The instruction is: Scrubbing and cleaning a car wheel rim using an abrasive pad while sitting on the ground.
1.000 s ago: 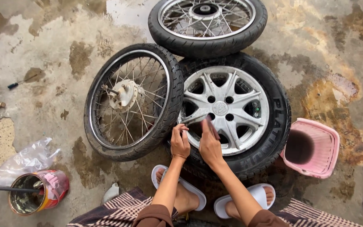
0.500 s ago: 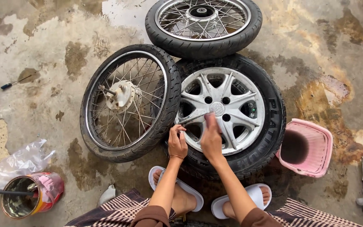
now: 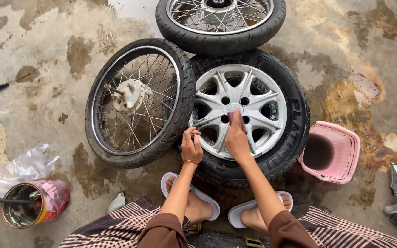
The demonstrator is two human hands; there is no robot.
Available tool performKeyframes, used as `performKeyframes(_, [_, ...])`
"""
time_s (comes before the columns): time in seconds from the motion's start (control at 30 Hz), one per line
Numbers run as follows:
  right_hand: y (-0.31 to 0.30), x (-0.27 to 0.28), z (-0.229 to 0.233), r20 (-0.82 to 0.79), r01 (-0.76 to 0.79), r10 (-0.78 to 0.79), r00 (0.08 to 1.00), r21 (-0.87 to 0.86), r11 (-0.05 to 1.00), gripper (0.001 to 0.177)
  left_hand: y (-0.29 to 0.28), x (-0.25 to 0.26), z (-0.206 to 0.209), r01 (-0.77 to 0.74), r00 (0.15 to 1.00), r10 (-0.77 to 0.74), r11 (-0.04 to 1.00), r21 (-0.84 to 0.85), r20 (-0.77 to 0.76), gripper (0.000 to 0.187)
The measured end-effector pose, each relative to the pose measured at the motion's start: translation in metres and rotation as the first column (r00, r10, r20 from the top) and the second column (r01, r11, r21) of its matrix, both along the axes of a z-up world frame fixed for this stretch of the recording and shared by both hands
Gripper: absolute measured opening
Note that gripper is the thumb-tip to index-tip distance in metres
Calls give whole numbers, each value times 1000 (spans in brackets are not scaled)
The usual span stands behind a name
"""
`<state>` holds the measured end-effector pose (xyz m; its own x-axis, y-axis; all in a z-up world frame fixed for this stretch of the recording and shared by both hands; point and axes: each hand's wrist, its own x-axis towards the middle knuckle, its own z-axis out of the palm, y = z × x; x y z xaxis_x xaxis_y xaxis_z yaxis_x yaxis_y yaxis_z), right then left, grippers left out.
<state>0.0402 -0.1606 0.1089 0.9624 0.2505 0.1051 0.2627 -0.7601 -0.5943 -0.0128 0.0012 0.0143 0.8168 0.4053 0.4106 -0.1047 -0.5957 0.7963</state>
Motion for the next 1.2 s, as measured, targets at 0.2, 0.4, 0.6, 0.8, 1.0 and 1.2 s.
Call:
performKeyframes(0.2, [10,-1,-17,-88,88,-80,993,85,992,70,1,3,-8,19,1000,-19,999,49,-1,23])
performKeyframes(0.4, [18,27,-50,365,20,17,931,-97,995,60,1,2,0,25,1000,-25,999,34,-12,22])
performKeyframes(0.6, [11,28,-5,-126,25,-19,992,49,999,72,0,4,-5,29,1000,-29,999,26,4,23])
performKeyframes(0.8, [31,15,-36,-67,-160,156,985,-55,986,74,2,2,7,35,999,-35,999,23,-22,21])
performKeyframes(1.0, [29,17,70,-100,23,-14,995,88,996,74,2,2,3,47,999,-47,998,30,0,20])
performKeyframes(1.2, [45,8,48,123,-310,321,939,-100,945,70,2,3,-1,57,998,-57,998,21,-9,20])
